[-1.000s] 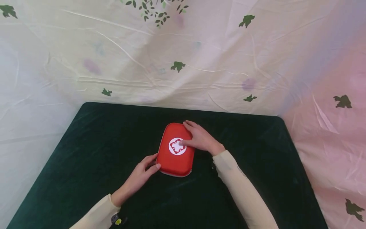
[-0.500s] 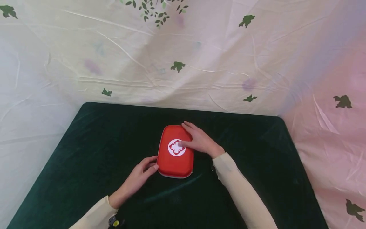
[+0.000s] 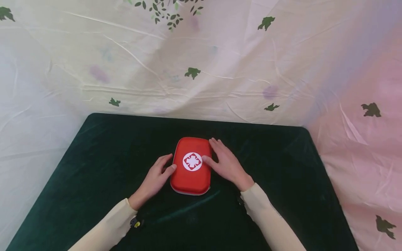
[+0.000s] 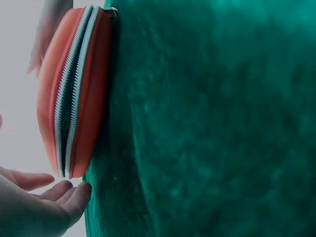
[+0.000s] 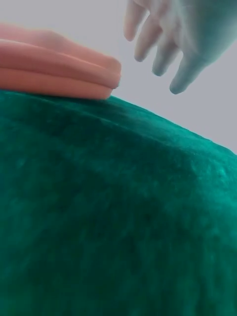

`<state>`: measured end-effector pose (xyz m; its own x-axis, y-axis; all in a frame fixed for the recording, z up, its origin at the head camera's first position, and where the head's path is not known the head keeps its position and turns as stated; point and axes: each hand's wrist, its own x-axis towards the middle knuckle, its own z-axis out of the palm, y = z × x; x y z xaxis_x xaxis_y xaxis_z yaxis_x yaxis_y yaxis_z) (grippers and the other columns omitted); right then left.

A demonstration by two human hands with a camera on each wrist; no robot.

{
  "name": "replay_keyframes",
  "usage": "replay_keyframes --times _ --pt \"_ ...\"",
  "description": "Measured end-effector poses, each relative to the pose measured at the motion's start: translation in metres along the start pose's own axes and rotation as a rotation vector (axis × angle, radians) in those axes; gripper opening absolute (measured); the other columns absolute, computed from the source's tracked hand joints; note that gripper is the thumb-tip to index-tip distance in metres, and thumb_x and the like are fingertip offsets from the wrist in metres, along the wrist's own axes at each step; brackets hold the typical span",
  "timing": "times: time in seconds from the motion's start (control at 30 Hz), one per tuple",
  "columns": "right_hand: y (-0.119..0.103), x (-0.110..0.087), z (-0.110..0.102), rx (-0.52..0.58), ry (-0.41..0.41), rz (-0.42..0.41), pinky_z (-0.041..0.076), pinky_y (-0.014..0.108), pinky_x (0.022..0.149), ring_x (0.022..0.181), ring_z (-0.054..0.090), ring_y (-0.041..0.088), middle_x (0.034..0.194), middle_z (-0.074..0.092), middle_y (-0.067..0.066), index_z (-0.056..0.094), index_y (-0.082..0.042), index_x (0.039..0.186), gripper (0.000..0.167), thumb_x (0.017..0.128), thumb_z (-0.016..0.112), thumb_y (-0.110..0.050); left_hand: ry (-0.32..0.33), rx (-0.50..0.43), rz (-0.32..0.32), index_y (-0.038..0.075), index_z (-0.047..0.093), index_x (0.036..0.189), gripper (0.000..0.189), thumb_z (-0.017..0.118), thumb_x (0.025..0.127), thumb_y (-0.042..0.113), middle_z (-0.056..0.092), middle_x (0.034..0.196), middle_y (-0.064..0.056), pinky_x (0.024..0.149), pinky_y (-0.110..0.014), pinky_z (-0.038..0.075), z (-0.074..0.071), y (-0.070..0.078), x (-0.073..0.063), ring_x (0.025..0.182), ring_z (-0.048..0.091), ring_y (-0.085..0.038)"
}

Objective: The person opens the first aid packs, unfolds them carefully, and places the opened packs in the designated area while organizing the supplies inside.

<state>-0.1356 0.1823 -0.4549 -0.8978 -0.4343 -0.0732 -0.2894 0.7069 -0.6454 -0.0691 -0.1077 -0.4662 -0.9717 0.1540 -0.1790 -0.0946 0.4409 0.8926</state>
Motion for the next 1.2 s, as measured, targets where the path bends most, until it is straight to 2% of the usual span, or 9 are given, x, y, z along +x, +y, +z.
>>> replay_keyframes --times 0.23,0.37,0.47,0.77,0.87,1.03,1.2 --pt "-0.005 -0.018 0.008 -0.058 -0.031 -0.028 0.024 0.061 0.122 0.157 0.021 0.034 0.169 0.028 0.008 0.032 -0.011 0.163 0.085 0.099 0.058 -0.06 -0.003 0.092 0.002 0.007 0.035 0.161 0.077 0.053 0.103 0.054 0.032 0.166 -0.01 0.118 -0.06 0.032 0.001 -0.004 0.011 0.15 0.032 -0.034" --pt "-0.006 -0.025 0.012 -0.062 -0.058 -0.029 0.022 0.062 0.122 0.157 0.021 0.035 0.17 0.027 0.009 0.03 -0.011 0.164 0.089 0.097 0.058 -0.063 -0.025 0.126 -0.006 0.005 0.034 0.161 0.079 0.05 0.103 0.056 0.03 0.168 -0.012 0.122 -0.061 0.024 0.001 -0.006 0.012 0.156 0.02 -0.034" --pt "-0.005 -0.029 0.015 -0.066 -0.069 -0.031 0.022 0.063 0.121 0.156 0.021 0.036 0.17 0.025 0.009 0.028 -0.011 0.164 0.091 0.097 0.058 -0.065 -0.039 0.136 -0.006 0.005 0.035 0.161 0.078 0.049 0.104 0.056 0.031 0.168 -0.012 0.122 -0.06 0.022 0.001 -0.006 0.013 0.158 0.017 -0.033" --pt "-0.005 -0.033 0.02 -0.065 -0.105 -0.018 0.022 0.062 0.122 0.157 0.019 0.034 0.171 0.021 0.008 0.025 -0.012 0.165 0.094 0.096 0.056 -0.067 -0.039 0.091 0.032 0.005 0.037 0.16 0.076 0.043 0.106 0.057 0.031 0.168 -0.011 0.123 -0.061 0.02 0.002 -0.001 0.012 0.158 0.017 -0.033" --pt "-0.006 -0.035 0.019 -0.063 -0.111 -0.016 0.021 0.063 0.122 0.157 0.018 0.035 0.172 0.02 0.009 0.025 -0.012 0.165 0.094 0.096 0.056 -0.068 -0.032 0.071 0.042 0.008 0.037 0.161 0.074 0.042 0.106 0.058 0.03 0.169 -0.008 0.123 -0.06 0.02 0.002 0.002 0.011 0.158 0.018 -0.031" --pt "-0.006 -0.037 0.017 -0.052 -0.108 -0.002 0.02 0.062 0.122 0.158 0.017 0.034 0.172 0.019 0.009 0.026 -0.012 0.165 0.093 0.097 0.056 -0.067 -0.025 0.015 0.094 0.011 0.037 0.161 0.071 0.04 0.107 0.057 0.03 0.169 -0.006 0.123 -0.06 0.021 0.0 0.009 0.009 0.158 0.018 -0.03" --pt "-0.008 -0.041 0.014 -0.027 -0.095 0.01 0.019 0.061 0.123 0.158 0.015 0.034 0.172 0.018 0.009 0.026 -0.013 0.165 0.091 0.097 0.057 -0.065 -0.046 -0.026 0.152 0.014 0.037 0.161 0.068 0.037 0.108 0.056 0.03 0.169 -0.002 0.123 -0.058 0.021 -0.002 0.014 0.009 0.158 0.017 -0.025"
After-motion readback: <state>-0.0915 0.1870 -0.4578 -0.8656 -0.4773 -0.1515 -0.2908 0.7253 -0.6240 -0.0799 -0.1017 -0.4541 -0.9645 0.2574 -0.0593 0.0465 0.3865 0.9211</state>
